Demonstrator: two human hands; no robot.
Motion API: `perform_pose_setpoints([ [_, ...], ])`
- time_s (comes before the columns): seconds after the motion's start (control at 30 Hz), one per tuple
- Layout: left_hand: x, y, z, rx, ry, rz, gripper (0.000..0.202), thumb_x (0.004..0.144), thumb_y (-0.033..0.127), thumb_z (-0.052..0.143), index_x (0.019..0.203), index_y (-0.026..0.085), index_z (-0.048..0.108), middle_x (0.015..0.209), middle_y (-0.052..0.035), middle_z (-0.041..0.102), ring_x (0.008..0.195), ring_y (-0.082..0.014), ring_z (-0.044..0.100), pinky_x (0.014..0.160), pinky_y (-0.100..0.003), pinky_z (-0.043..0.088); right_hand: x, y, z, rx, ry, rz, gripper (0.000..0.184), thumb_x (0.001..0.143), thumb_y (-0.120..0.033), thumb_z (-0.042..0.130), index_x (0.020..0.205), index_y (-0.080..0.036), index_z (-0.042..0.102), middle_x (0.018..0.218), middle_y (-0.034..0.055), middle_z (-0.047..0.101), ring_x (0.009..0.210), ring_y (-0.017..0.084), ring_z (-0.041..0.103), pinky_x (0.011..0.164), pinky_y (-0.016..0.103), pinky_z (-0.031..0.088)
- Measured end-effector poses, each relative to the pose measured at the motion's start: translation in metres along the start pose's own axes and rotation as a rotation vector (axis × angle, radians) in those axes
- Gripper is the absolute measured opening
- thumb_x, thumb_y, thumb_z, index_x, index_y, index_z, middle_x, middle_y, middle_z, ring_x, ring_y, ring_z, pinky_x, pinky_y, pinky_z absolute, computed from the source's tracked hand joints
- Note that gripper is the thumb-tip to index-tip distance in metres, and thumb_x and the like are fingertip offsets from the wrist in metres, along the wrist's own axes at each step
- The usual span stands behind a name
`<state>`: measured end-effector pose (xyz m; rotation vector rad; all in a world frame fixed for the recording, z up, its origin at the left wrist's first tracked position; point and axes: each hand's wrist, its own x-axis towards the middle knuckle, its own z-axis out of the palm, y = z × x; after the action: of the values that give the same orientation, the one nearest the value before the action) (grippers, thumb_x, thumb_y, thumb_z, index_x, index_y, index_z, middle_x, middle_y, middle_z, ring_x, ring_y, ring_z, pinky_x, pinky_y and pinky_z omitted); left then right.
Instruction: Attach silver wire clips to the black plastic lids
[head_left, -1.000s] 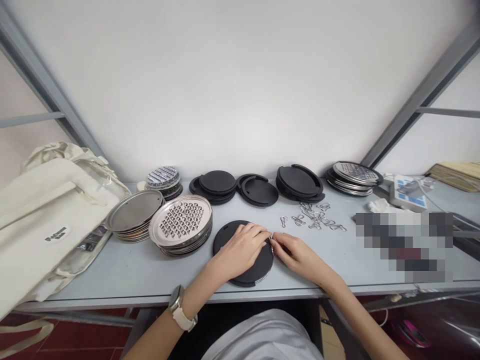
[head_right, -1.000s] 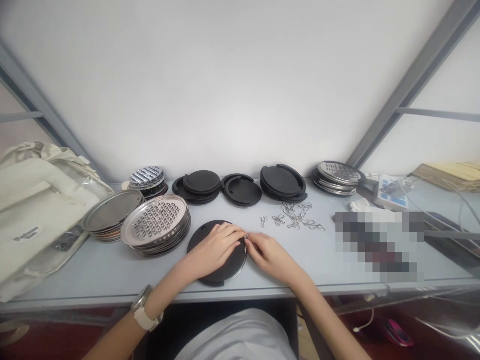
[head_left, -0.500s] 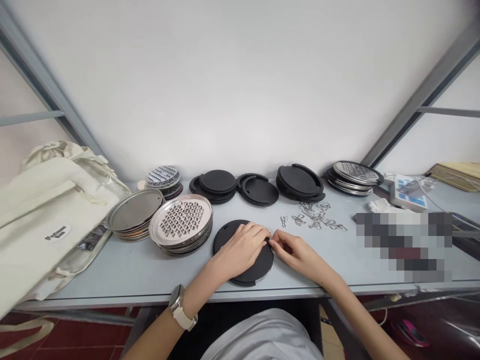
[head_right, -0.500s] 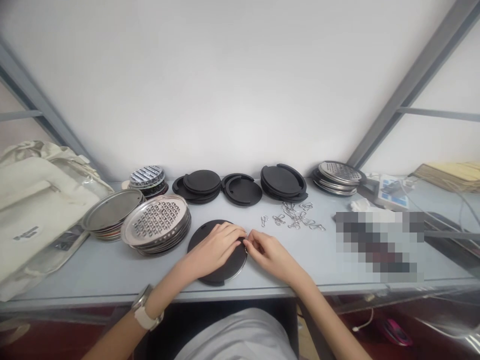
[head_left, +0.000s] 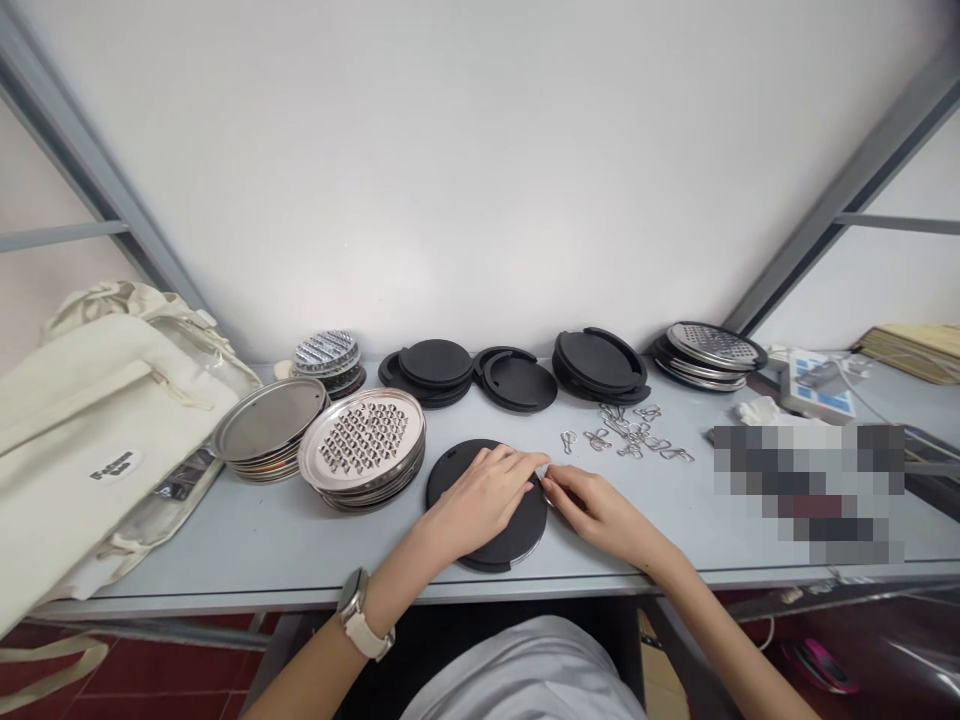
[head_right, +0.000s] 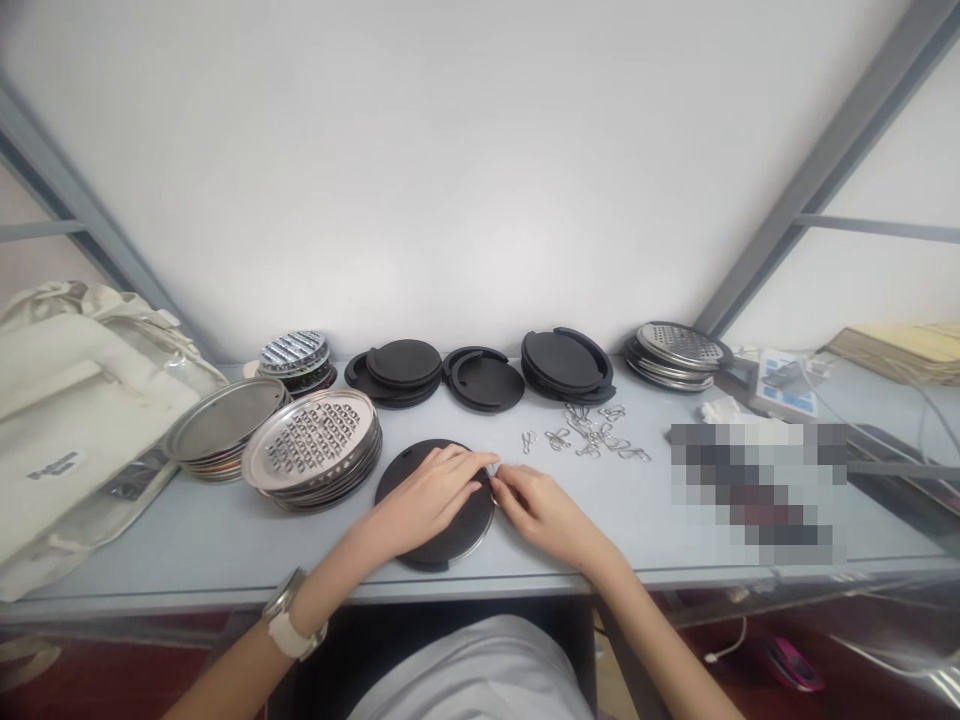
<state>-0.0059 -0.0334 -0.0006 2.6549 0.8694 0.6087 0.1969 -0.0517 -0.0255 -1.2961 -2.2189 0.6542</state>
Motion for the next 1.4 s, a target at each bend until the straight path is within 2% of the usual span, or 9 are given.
perform_pose_setpoints([
  [0.3,0.0028,0.0004,-0.0012,0.045,-0.001,0.001,0.025,0.096,0.022,0.045,0.122,0.021,0.048,0.116,-0.0045,0.062,0.109,-0.0201,0.053,0.091,-0.035,0.041,-0.0004,0.0012,-0.0017,0.032,-0.018,0.0,0.029,0.099,-0.032,0.033,0.079,-0.019,0.049,0.073,0.0007,0.054,0.067,0.015,0.049,0.065,0.027,0.038],
  [0.47,0.0039,0.0024,-0.001,-0.02,0.008,0.004,0.023,0.097,0.019,0.044,0.119,0.021,0.049,0.11,-0.004,0.063,0.104,-0.0188,0.057,0.091,-0.034,0.041,-0.0011,0.0022,-0.0027,0.067,-0.056,0.007,0.03,0.099,-0.033,0.034,0.075,-0.019,0.046,0.071,-0.0008,0.05,0.066,0.014,0.047,0.063,0.026,0.037],
  [0.63,0.0033,0.0034,0.0009,-0.063,0.03,0.003,0.025,0.096,0.017,0.043,0.121,0.02,0.048,0.113,-0.0053,0.062,0.107,-0.0196,0.056,0.094,-0.035,0.04,-0.0005,0.0031,-0.0008,0.058,-0.049,0.019,0.032,0.099,-0.034,0.035,0.071,-0.019,0.042,0.07,-0.0009,0.049,0.065,0.014,0.046,0.063,0.026,0.035],
  [0.93,0.0026,0.0049,0.0008,-0.082,0.026,-0.039,0.024,0.095,0.014,0.042,0.118,0.021,0.047,0.113,-0.0064,0.059,0.105,-0.0217,0.054,0.092,-0.036,0.042,-0.0021,0.001,0.0065,0.085,0.015,0.061,0.034,0.099,-0.036,0.034,0.07,-0.02,0.043,0.068,-0.0013,0.047,0.064,0.014,0.046,0.062,0.027,0.035],
  [1.4,0.0032,0.0056,-0.0001,-0.11,0.022,-0.054,0.017,0.095,0.015,0.043,0.11,0.021,0.048,0.111,-0.0059,0.058,0.102,-0.0219,0.053,0.089,-0.036,0.042,-0.0011,-0.0002,0.0019,0.064,0.017,0.028,0.029,0.098,-0.032,0.036,0.073,-0.02,0.043,0.068,-0.0021,0.046,0.063,0.014,0.044,0.06,0.026,0.035],
])
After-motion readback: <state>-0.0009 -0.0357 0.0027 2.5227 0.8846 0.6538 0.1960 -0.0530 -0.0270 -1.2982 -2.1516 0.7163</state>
